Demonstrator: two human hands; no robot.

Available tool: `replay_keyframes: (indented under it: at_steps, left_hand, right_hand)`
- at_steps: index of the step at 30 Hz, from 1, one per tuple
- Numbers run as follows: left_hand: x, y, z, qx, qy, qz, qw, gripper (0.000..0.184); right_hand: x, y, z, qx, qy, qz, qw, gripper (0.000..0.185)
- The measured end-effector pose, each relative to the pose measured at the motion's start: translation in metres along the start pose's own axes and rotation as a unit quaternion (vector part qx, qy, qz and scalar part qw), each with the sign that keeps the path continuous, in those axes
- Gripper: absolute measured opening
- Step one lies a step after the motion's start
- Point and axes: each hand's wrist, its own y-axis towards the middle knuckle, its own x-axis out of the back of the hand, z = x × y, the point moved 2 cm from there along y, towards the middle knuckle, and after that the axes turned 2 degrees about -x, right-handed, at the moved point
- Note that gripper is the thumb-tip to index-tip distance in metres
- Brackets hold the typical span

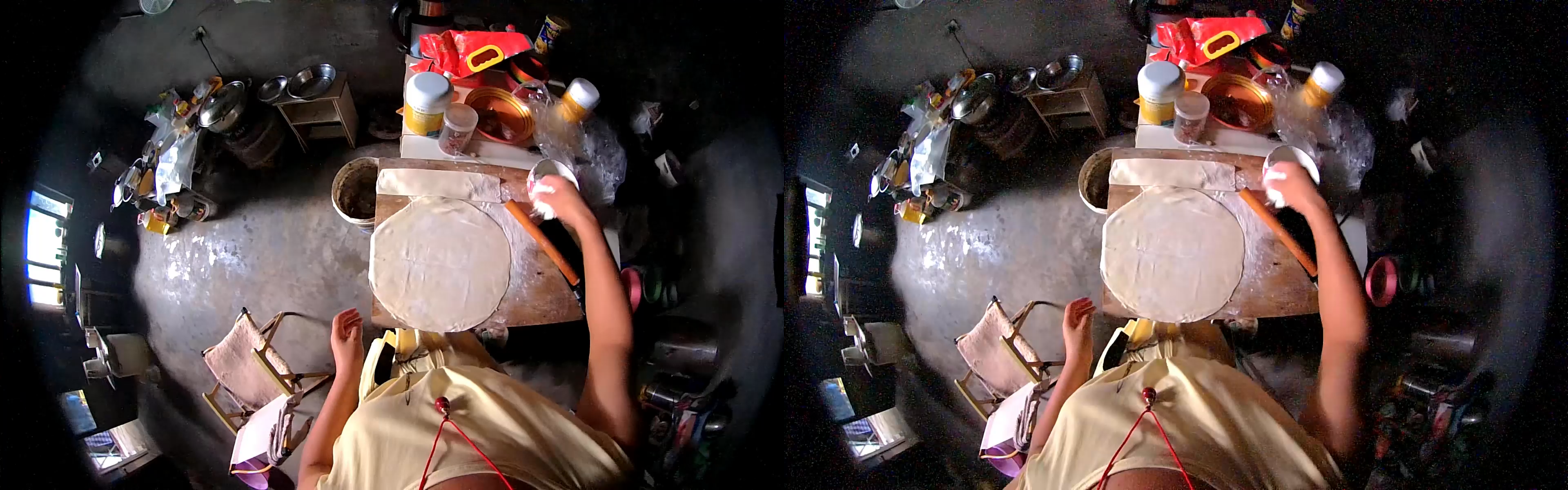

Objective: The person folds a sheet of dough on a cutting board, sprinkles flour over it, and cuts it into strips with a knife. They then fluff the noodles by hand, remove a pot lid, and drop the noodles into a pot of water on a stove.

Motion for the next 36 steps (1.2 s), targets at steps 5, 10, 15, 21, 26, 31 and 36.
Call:
replay_keyframes:
  at_steps: [5, 10, 15, 21, 26, 31, 36]
  left_hand:
    - [-0.015, 0.014, -0.003, 0.028, -0.028, 0.051, 0.998, 0.026]
    - [-0.022, 0.025, -0.022, 0.059, -0.042, 0.125, 0.989, 0.025]
    - [-0.024, 0.062, -0.002, 0.055, -0.04, 0.146, 0.987, 0.038]
    - [-0.04, 0.098, -0.021, 0.113, -0.118, 0.218, 0.962, 0.04]
    - [-0.046, 0.107, -0.02, 0.135, -0.13, 0.19, 0.964, 0.034]
    - [-0.044, 0.116, -0.014, 0.098, -0.131, 0.197, 0.967, 0.035]
    - [-0.05, 0.122, -0.025, 0.086, -0.137, 0.163, 0.973, 0.035]
  right_hand:
    - [-0.082, -0.02, 0.069, 0.12, -0.04, 0.121, 0.985, 0.023]
    - [-0.097, -0.007, 0.052, 0.005, 0.018, 0.046, 0.999, 0.02]
    - [-0.131, -0.029, 0.094, 0.065, 0.006, 0.129, 0.989, 0.019]
    - [-0.164, -0.027, 0.081, -0.014, 0.029, 0.064, 0.997, 0.015]
    - [-0.202, -0.089, 0.094, 0.087, 0.015, 0.161, 0.983, 0.016]
    - [-0.175, -0.107, 0.063, 0.057, -0.169, 0.008, 0.984, 0.012]
    - [-0.223, -0.091, 0.102, 0.241, 0.016, 0.013, 0.97, 0.02]
